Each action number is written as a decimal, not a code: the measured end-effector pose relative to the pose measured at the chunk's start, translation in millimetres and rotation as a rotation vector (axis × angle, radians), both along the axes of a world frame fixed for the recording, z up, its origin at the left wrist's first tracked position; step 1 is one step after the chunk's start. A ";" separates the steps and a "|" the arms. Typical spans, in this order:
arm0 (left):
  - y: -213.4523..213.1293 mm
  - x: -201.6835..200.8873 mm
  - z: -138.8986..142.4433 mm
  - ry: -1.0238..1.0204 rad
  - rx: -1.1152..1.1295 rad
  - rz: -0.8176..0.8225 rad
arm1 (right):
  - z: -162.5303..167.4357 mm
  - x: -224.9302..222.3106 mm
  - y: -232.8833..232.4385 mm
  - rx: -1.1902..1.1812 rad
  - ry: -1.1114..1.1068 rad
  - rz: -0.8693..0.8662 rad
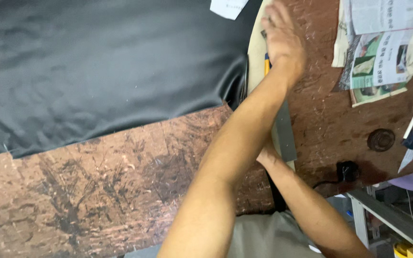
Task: The person cuts black vinyl fabric into curved pieces with scissors, following a paper pattern and a metal straightedge on the workbench. They mark the material with chalk, reposition the pattern, move cut pieces aside, and unroll more fabric from a roll to continue cutting.
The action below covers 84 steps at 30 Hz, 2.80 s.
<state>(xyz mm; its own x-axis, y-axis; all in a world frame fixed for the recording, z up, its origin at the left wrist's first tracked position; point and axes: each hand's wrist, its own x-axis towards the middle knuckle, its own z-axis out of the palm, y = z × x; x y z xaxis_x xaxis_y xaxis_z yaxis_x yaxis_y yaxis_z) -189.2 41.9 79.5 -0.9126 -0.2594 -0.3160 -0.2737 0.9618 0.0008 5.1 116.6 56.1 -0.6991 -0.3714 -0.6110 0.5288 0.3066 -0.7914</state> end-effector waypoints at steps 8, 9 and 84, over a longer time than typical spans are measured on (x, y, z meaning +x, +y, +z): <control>11.1 -34.3 -32.5 -0.114 -0.086 0.128 | 21.9 -18.2 -19.1 0.000 -0.046 -0.017; 13.2 -35.5 -36.5 -0.107 -0.094 0.148 | 22.6 -22.7 -23.2 0.003 -0.055 -0.031; -17.9 -26.0 -1.0 -0.134 -0.085 -0.046 | -15.3 -97.5 -93.9 -0.069 0.032 -0.282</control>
